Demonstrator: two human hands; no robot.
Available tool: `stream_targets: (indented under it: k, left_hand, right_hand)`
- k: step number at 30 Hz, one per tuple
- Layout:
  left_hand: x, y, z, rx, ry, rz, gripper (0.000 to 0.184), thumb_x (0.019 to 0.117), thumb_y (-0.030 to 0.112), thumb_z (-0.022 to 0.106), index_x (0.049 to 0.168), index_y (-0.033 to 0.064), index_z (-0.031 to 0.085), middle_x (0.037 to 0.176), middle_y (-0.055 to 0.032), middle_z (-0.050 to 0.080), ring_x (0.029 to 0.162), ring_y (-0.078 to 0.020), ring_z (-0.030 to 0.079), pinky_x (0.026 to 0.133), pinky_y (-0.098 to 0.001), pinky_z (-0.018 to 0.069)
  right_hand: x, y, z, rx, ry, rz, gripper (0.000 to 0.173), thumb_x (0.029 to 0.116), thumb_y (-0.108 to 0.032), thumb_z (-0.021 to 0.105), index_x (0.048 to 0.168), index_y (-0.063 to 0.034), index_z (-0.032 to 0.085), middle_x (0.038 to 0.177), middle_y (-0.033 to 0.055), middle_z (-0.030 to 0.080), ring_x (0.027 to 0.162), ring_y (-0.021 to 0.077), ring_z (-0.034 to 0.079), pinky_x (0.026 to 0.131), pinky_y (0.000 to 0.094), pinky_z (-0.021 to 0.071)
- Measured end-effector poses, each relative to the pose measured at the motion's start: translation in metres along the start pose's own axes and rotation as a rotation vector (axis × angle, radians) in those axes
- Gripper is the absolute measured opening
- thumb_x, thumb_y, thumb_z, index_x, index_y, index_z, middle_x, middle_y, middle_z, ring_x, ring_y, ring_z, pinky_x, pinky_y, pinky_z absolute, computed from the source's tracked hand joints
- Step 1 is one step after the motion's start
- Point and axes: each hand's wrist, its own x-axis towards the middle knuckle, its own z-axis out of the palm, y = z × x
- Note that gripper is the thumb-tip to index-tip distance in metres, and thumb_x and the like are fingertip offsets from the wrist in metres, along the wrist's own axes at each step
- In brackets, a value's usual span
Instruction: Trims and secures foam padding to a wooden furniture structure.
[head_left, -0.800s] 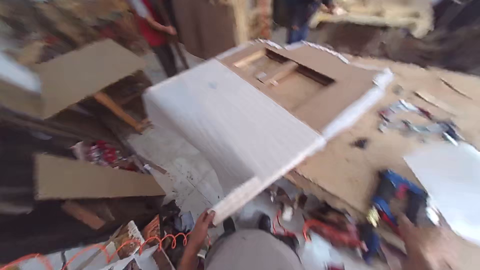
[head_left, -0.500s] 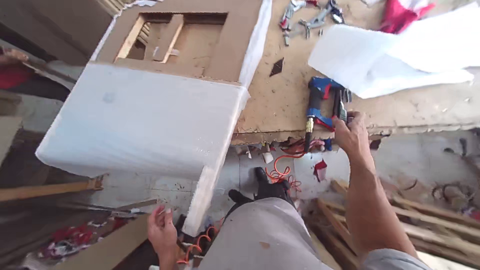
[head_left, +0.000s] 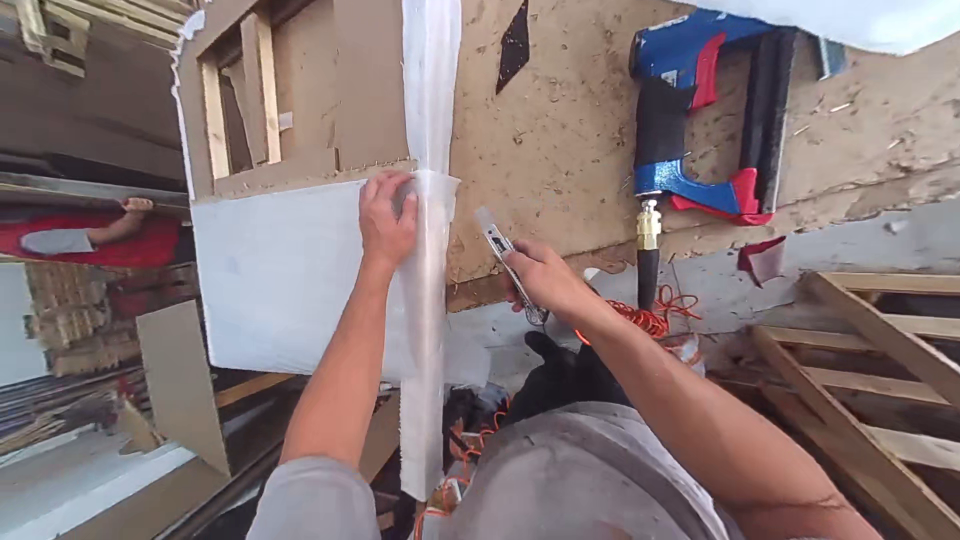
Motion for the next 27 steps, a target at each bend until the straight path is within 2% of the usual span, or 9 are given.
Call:
stream_targets:
  k: [3,7,10,13,14,15,17,20,27]
  left_hand:
    - [0.013,-0.015,0.015,0.024,0.087,-0.011,0.043,0.1057,0.033,0.044,0.137,0.0097,0.062,0.147,-0.0123,0.055,0.139,-0.0307,0.049,0.116,-0.0524,0.0373]
    - [0.015,-0.024,0.027,-0.006,0.158,-0.033,0.042,0.1041,0.034,0.045,0.133,0.0119,0.066,0.145,-0.0096,0.058,0.137,-0.0283,0.05,0.116,-0.0498,0.0365]
    - [0.017,-0.026,0.028,-0.052,0.195,-0.054,0.04,0.1026,0.035,0.049,0.127,0.0106,0.069,0.139,-0.0119,0.062,0.133,-0.0289,0.053,0.114,-0.0475,0.039]
    - [0.02,-0.026,0.028,-0.057,0.214,-0.071,0.04,0.1011,0.036,0.051,0.126,0.0115,0.07,0.137,-0.0118,0.063,0.133,-0.0291,0.053,0.114,-0.047,0.0385]
    - [0.021,-0.026,0.029,-0.052,0.21,-0.079,0.04,0.1011,0.036,0.05,0.126,0.0121,0.07,0.137,-0.0112,0.063,0.133,-0.029,0.053,0.113,-0.0474,0.0384]
    - [0.021,-0.025,0.029,-0.047,0.207,-0.085,0.04,0.1009,0.036,0.05,0.126,0.0125,0.07,0.137,-0.0108,0.063,0.132,-0.0291,0.053,0.112,-0.0479,0.0385]
    - [0.022,-0.026,0.029,-0.038,0.199,-0.093,0.04,0.101,0.037,0.05,0.127,0.0138,0.07,0.137,-0.0099,0.063,0.131,-0.0287,0.053,0.111,-0.0478,0.0388]
    - [0.021,-0.025,0.028,-0.04,0.188,-0.09,0.04,0.101,0.036,0.049,0.127,0.0144,0.069,0.138,-0.009,0.062,0.131,-0.0291,0.053,0.108,-0.0481,0.0393]
    - [0.021,-0.025,0.027,-0.038,0.187,-0.088,0.041,0.0991,0.039,0.051,0.127,0.0139,0.069,0.138,-0.0094,0.063,0.132,-0.0303,0.053,0.109,-0.0495,0.039]
  right_hand:
    - [0.022,-0.009,0.0,-0.019,0.026,0.036,0.031,0.1114,-0.026,0.041,0.111,-0.0056,0.064,0.071,0.002,0.065,0.061,0.0107,0.063,0.06,0.0278,0.0531]
    - [0.037,-0.026,-0.009,-0.167,-0.003,0.023,0.025,0.11,-0.024,0.045,0.117,-0.0075,0.062,0.081,0.0033,0.072,0.059,0.0111,0.063,0.055,0.0275,0.052]
    - [0.042,-0.042,-0.013,-0.507,0.013,-0.127,0.029,0.106,-0.022,0.051,0.131,-0.01,0.058,0.083,0.0041,0.072,0.062,0.0151,0.067,0.058,0.0354,0.057]
    - [0.046,-0.057,-0.012,-0.925,0.097,-0.293,0.03,0.1036,-0.026,0.052,0.129,-0.0114,0.059,0.077,0.009,0.064,0.068,0.0284,0.065,0.061,0.0522,0.0524]
    - [0.048,-0.064,-0.013,-0.953,0.071,-0.288,0.029,0.1046,-0.026,0.051,0.129,-0.0112,0.06,0.078,0.0097,0.065,0.07,0.0293,0.066,0.063,0.0531,0.0525]
    - [0.051,-0.07,-0.013,-0.892,0.028,-0.253,0.029,0.1056,-0.025,0.05,0.128,-0.0106,0.061,0.081,0.0087,0.066,0.07,0.0264,0.065,0.063,0.0499,0.0535]
    - [0.054,-0.08,-0.01,-0.554,-0.06,-0.087,0.03,0.1083,-0.022,0.049,0.131,-0.0075,0.061,0.087,0.005,0.071,0.064,0.0149,0.065,0.057,0.0338,0.0565]
    - [0.048,-0.085,0.004,-0.115,-0.043,0.154,0.041,0.1097,-0.018,0.043,0.15,-0.0114,0.05,0.093,0.0093,0.069,0.057,0.0129,0.062,0.046,0.0245,0.0517]
    - [0.058,-0.089,0.017,-0.014,-0.018,0.28,0.042,0.1092,-0.018,0.041,0.151,-0.0166,0.049,0.094,0.0078,0.07,0.05,0.0059,0.054,0.039,0.0166,0.0377]
